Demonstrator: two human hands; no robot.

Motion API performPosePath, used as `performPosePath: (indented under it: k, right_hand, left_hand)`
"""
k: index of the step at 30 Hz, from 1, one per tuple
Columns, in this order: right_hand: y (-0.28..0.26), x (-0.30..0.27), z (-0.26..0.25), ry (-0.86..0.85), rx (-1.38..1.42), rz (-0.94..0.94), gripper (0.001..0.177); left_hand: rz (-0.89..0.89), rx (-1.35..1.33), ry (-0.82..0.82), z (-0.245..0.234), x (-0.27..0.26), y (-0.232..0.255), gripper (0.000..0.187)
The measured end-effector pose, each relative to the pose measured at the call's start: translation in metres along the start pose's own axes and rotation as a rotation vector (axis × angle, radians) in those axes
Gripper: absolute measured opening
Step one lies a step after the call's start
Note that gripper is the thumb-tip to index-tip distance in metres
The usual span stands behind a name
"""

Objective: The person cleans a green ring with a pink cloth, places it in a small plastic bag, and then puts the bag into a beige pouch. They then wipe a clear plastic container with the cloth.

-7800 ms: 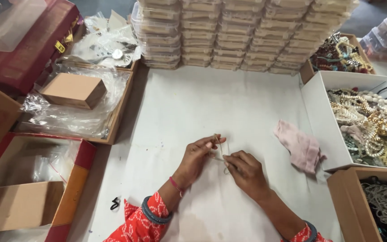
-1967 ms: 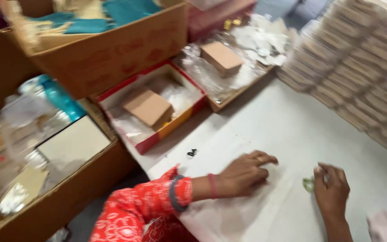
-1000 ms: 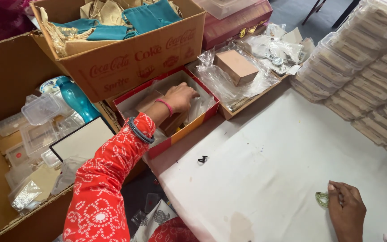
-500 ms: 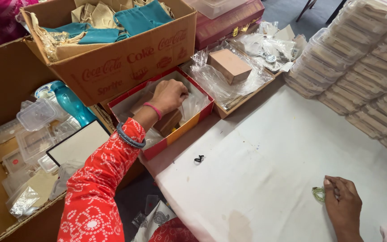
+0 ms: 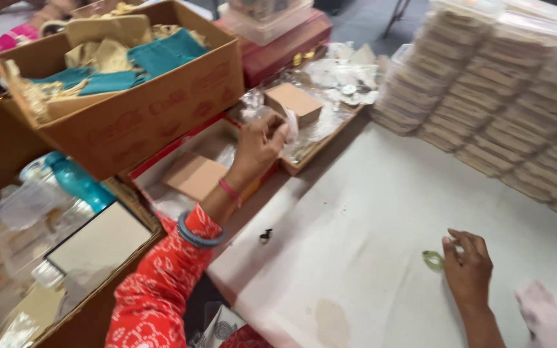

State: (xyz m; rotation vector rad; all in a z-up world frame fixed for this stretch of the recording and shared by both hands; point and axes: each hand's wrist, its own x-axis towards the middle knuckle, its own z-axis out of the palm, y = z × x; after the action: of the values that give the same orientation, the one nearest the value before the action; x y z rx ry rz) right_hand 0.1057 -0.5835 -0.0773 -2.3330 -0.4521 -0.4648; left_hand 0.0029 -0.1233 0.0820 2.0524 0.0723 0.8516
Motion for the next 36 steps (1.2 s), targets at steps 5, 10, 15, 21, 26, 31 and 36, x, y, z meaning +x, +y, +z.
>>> performPosePath:
  k: [5,10,15,21,26,31,36]
  right_hand:
    - [-0.038,-0.015,-0.001,0.085,0.238,0.084,0.024]
    - [-0.081,-0.034,-0.002,-0.128,0.872,0.453,0.039]
    - [-0.066,-0.043,0.004,-0.104,1.426,0.688,0.035]
    - [-0.037,-0.047,0.024,0.126,1.256,0.646,0.033]
    - [-0.046,-0.055,0.023,0.061,0.986,0.514,0.022]
    - [-0.052,-0.053,0.017,-0.007,0.893,0.514,0.019]
    - [-0.055,-0.051,0.012,-0.050,0.876,0.517,0.016]
  left_hand:
    - [-0.306,-0.809,-0.282,0.090,-0.029,0.014,0.017]
    - [-0.489,-1.199,-0.572,0.164,-0.064,0.056,0.015]
    - [-0.557,-1.327,-0.688,0.213,-0.099,0.049,0.010]
    - [-0.743,-1.160,-0.646,0.209,-0.107,0.039,0.027]
    - [-0.828,-1.226,-0.575,0.237,-0.128,-0.006,0.019]
    - [-0.656,-1.048,-0.529,0.250,-0.141,-0.022,0.011]
    - [-0.007,-0.262,-0.277,0.200,-0.118,0.042,0.048]
